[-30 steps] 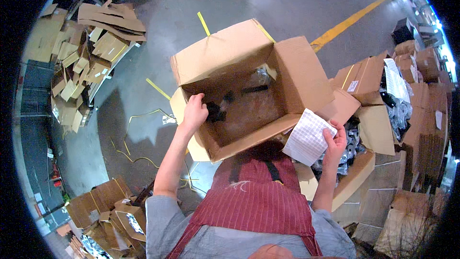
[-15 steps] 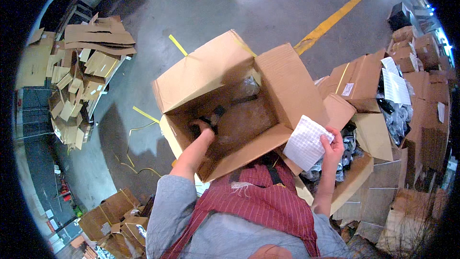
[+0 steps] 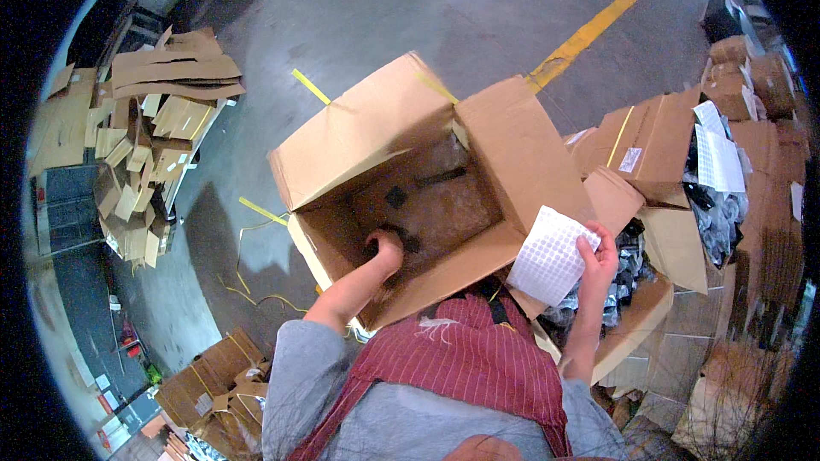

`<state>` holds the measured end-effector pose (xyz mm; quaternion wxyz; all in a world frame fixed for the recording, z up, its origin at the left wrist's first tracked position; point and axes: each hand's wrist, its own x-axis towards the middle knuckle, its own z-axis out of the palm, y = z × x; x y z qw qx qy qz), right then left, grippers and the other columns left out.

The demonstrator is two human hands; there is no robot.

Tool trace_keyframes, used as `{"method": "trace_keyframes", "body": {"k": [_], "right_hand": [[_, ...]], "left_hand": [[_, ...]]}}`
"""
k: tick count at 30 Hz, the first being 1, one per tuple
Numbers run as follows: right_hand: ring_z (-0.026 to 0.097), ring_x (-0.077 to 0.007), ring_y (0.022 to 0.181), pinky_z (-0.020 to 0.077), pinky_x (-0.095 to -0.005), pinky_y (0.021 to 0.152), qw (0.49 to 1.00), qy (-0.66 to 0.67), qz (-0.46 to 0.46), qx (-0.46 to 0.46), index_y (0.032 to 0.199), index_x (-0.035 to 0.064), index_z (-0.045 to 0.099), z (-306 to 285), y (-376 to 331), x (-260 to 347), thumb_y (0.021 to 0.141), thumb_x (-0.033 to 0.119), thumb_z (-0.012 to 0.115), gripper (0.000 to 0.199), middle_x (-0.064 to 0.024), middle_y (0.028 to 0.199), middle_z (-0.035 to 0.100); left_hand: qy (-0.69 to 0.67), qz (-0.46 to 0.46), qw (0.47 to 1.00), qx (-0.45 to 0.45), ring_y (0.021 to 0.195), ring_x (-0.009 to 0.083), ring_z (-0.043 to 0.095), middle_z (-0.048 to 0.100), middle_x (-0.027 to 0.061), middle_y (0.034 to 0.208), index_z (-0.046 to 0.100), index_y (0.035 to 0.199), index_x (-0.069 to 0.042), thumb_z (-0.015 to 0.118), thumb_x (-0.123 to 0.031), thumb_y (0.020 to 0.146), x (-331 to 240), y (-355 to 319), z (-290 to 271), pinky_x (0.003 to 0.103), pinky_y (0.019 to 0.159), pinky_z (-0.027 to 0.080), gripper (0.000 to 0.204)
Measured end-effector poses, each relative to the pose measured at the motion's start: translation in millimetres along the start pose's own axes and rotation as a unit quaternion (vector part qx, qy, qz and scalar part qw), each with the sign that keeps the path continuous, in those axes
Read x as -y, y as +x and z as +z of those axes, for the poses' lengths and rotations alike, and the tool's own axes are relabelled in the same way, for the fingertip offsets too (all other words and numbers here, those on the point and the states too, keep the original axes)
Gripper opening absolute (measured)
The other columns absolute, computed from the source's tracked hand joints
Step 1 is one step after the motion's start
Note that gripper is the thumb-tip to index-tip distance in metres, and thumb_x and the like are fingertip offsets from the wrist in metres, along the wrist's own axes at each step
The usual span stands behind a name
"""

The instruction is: The person repeatedly picks up small black plastic components from a cardboard box, wraps each one in a sheet of bubble wrap, and places the wrapped item into a second cardboard box. The process is repeated for multiple items.

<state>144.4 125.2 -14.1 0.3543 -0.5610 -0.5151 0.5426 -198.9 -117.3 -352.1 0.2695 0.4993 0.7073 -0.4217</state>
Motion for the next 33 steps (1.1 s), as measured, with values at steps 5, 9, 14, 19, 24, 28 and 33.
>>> {"method": "trace_keyframes", "body": {"k": [5,9,14,19,24,28,33], "right_hand": [[0.061,-0.0138,0.098,0.0492,-0.0282,0.087,0.999,0.034,-0.01,0.041,0.124,0.0015,0.058,-3.6,-4.2,14.0,0.082,0.001,0.071,0.044,-0.0062,0.112,0.063],[0.061,-0.0142,0.102,0.0482,-0.0289,0.091,0.994,0.047,-0.007,0.102,0.123,0.0027,0.058,15.2,-18.3,25.8,0.08,-0.001,0.071,0.045,-0.0046,0.111,0.064],[0.062,-0.0127,0.097,0.0493,-0.0264,0.087,0.983,0.094,-0.001,0.157,0.119,0.001,0.059,48.4,-42.0,38.6,0.081,-0.002,0.071,0.039,-0.0049,0.106,0.065],[0.063,-0.0119,0.096,0.0503,-0.026,0.085,0.957,0.13,0.058,0.252,0.117,0.0007,0.059,83.6,-49.6,49.3,0.083,0.0,0.071,0.037,-0.0052,0.106,0.065],[0.062,-0.0108,0.095,0.0497,-0.0252,0.085,0.932,0.004,0.063,0.358,0.119,0.0007,0.059,108.8,-45.7,48.6,0.084,0.002,0.071,0.036,-0.0042,0.106,0.065],[0.06,-0.0132,0.103,0.0478,-0.0277,0.092,0.95,-0.031,-0.018,0.31,0.119,0.0029,0.062,109.8,-34.3,36.8,0.084,0.007,0.071,0.036,-0.0039,0.111,0.066],[0.061,-0.0132,0.101,0.0491,-0.0276,0.089,0.957,-0.062,-0.041,0.28,0.117,0.002,0.062,98.1,-31.5,34.8,0.084,0.002,0.07,0.035,-0.0039,0.111,0.065]], "left_hand": [[-0.04,0.086,0.995,0.017,0.111,0.0367,0.06,0.062,0.0103,0.129,0.065,0.125,-0.011,0.065,-0.033,0.083,-7.2,9.7,13.0,0.066,0.074,0.051,0.048],[-0.005,0.205,0.972,0.118,0.125,0.0297,0.055,0.059,0.0082,0.134,0.06,0.132,-0.014,0.073,-0.045,0.076,10.7,-28.3,-50.9,0.066,0.095,0.045,0.065],[-0.538,0.347,0.768,-0.025,0.123,0.0221,0.055,0.061,0.012,0.13,0.058,0.13,-0.001,0.075,-0.038,0.079,54.2,-161.8,-201.7,0.04,0.106,0.041,0.065],[-0.808,0.407,0.424,0.049,0.122,0.0196,0.054,0.062,0.0106,0.129,0.059,0.131,-0.002,0.066,-0.025,0.088,71.2,-227.1,-223.3,0.035,0.107,0.039,0.049],[-0.767,0.191,0.613,0.008,0.118,0.0285,0.059,0.063,0.016,0.127,0.067,0.119,-0.002,0.064,-0.034,0.083,47.1,-180.7,-153.5,0.04,0.102,0.043,0.048],[-0.336,0.034,0.932,-0.132,0.13,0.0414,0.048,0.054,0.0217,0.138,0.068,0.121,-0.007,0.062,-0.037,0.082,43.3,-149.0,-124.7,0.06,0.107,0.031,0.049],[-0.026,0.003,0.994,-0.106,0.142,0.0424,0.03,0.046,0.0173,0.147,0.056,0.137,-0.009,0.065,-0.045,0.082,-0.3,-78.3,-88.1,0.067,0.113,0.016,0.067]]}}
